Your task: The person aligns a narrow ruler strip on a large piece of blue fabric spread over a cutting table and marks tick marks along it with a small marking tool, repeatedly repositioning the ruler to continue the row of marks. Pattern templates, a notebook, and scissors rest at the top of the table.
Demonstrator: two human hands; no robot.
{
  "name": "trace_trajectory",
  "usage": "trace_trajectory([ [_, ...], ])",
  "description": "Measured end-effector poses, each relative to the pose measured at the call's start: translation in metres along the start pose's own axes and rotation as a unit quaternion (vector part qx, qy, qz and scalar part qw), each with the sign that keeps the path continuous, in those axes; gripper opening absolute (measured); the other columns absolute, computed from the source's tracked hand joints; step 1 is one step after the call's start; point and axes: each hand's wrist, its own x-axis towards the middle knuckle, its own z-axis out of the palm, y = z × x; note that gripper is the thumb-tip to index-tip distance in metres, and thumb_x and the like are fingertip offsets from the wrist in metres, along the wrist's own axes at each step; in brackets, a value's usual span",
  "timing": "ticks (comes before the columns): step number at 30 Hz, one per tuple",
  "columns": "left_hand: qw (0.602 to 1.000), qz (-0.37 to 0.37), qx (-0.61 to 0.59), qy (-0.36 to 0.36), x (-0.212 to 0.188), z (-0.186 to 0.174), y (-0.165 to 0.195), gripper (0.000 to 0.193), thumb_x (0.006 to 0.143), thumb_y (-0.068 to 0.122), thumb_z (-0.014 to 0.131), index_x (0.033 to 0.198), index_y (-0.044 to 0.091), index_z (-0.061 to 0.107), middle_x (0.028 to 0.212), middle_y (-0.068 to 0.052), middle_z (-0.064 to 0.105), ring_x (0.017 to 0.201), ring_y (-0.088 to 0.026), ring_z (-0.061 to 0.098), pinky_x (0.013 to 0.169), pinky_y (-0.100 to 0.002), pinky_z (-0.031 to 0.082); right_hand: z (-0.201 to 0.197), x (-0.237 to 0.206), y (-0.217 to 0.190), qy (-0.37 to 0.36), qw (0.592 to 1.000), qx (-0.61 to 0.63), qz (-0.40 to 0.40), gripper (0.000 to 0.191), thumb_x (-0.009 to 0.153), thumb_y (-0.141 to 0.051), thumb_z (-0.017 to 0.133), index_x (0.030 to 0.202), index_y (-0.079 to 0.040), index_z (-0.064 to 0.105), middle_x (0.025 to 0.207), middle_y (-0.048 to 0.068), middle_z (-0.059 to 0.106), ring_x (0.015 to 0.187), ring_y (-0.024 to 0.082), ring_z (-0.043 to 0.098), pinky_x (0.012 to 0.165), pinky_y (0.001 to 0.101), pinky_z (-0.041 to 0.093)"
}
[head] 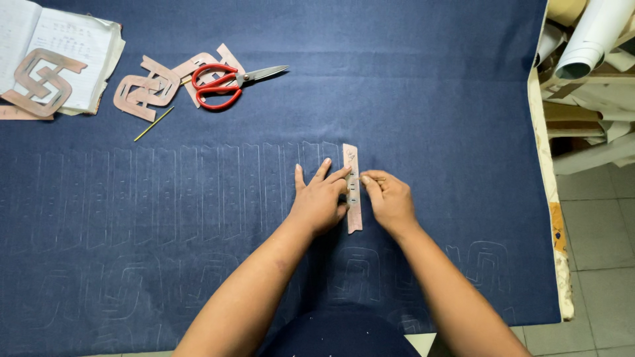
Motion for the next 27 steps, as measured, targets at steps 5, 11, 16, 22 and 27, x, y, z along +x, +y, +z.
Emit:
trace_trajectory([
  [5, 1.000, -0.004, 0.002, -0.006, -0.001, 0.000, 0.001, 0.024, 0.082, 0.024, 0.073, 0.106, 0.020, 0.071, 0.159, 0.012, 0.039, 0.155, -0.025, 0.022, 0.117, -0.077, 0.001, 0.003, 0.009, -0.008, 0.016, 1.000, -0.019, -0.006, 0.021, 0.097, -0.019, 0.065, 0.106, -0.005, 0.077, 0.098, 0.013, 0.079, 0.088, 0.022, 0.076, 0.078, 0.0319, 0.059],
  [11, 1.000, 0.000, 0.004, 0.000, -0.002, 0.004, 0.001, 0.027, 0.082, 0.027, 0.073, 0.108, 0.020, 0.071, 0.160, 0.010, 0.039, 0.154, -0.026, 0.020, 0.117, -0.076, -0.001, -0.007, 0.009, 0.004, -0.010, 0.996, 0.076, 0.043, 0.022, 0.100, -0.018, 0.061, 0.108, -0.004, 0.075, 0.098, 0.008, 0.079, 0.090, 0.015, 0.075, 0.083, 0.0292, 0.058],
  [16, 0.999, 0.029, 0.015, 0.038, -0.014, 0.012, -0.001, 0.048, 0.080, 0.035, 0.076, 0.123, 0.019, 0.064, 0.159, 0.002, 0.038, 0.154, -0.028, 0.018, 0.116, -0.074, 0.000, -0.030, -0.021, 0.033, 0.004, 0.997, 0.058, 0.047, 0.027, 0.099, -0.013, 0.055, 0.118, -0.007, 0.074, 0.099, 0.006, 0.072, 0.084, 0.015, 0.067, 0.079, 0.0284, 0.056],
  [22, 0.998, 0.050, 0.003, 0.041, -0.007, 0.027, 0.017, 0.072, 0.076, 0.045, 0.080, 0.138, 0.018, 0.056, 0.158, 0.003, 0.040, 0.154, -0.027, 0.021, 0.117, -0.073, 0.001, -0.048, -0.058, 0.042, -0.073, 0.991, -0.097, 0.047, 0.039, 0.086, -0.021, 0.072, 0.125, -0.019, 0.073, 0.102, 0.004, 0.066, 0.082, 0.022, 0.066, 0.076, 0.0330, 0.054],
  [27, 0.997, 0.060, -0.025, 0.043, 0.001, 0.038, 0.024, 0.063, 0.080, 0.042, 0.076, 0.137, 0.022, 0.059, 0.155, 0.005, 0.044, 0.152, -0.025, 0.025, 0.118, -0.072, 0.001, -0.053, -0.063, 0.044, -0.111, 0.986, -0.126, 0.004, 0.055, 0.079, -0.025, 0.080, 0.133, -0.019, 0.068, 0.114, 0.005, 0.060, 0.102, 0.022, 0.063, 0.085, 0.0344, 0.052],
])
